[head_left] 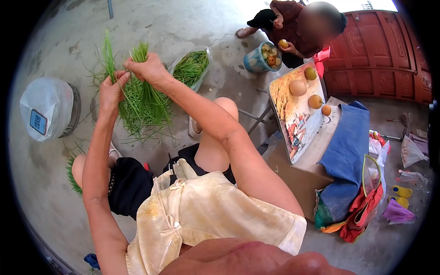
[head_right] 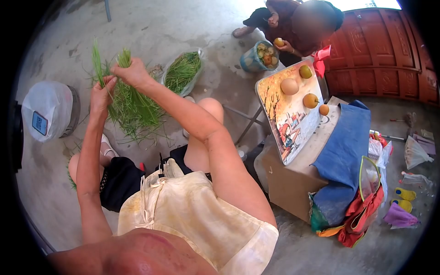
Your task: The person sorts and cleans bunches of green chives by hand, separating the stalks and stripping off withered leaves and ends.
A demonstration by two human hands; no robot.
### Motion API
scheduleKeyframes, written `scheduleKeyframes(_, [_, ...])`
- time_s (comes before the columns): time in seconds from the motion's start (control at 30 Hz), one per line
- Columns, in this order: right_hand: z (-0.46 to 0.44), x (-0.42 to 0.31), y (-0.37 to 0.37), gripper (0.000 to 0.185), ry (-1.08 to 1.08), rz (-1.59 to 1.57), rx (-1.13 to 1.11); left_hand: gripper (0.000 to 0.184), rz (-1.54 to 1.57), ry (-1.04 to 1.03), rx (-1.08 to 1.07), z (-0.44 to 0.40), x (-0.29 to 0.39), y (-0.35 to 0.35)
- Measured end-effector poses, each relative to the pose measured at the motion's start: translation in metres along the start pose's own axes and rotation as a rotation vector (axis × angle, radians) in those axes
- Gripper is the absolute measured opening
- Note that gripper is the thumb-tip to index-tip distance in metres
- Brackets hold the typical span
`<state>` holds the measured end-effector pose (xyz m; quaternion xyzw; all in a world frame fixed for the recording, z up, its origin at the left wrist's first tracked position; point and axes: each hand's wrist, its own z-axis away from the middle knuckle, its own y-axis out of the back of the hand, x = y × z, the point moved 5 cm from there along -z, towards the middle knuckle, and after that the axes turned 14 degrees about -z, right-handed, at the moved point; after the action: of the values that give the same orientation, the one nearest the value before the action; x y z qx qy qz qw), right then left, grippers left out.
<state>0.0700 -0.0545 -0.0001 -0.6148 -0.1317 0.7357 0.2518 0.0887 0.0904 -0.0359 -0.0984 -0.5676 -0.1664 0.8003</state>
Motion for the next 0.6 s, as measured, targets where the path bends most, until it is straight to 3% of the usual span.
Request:
scheduleKeyframes(0.27, [0.001, -0.004, -0.004, 0.022, 0.026, 0.219, -0.078, 0.014, -0.004, -0.001, 0.032, -0.003, 0.003, 0.012])
scheduleKeyframes(0.6, [-0.004, -0.003, 0.0, 0.011, 0.186, 0.393, -0.124, 0.015, -0.031, 0.016, 0.012, 0.002, 0.005, 0.015])
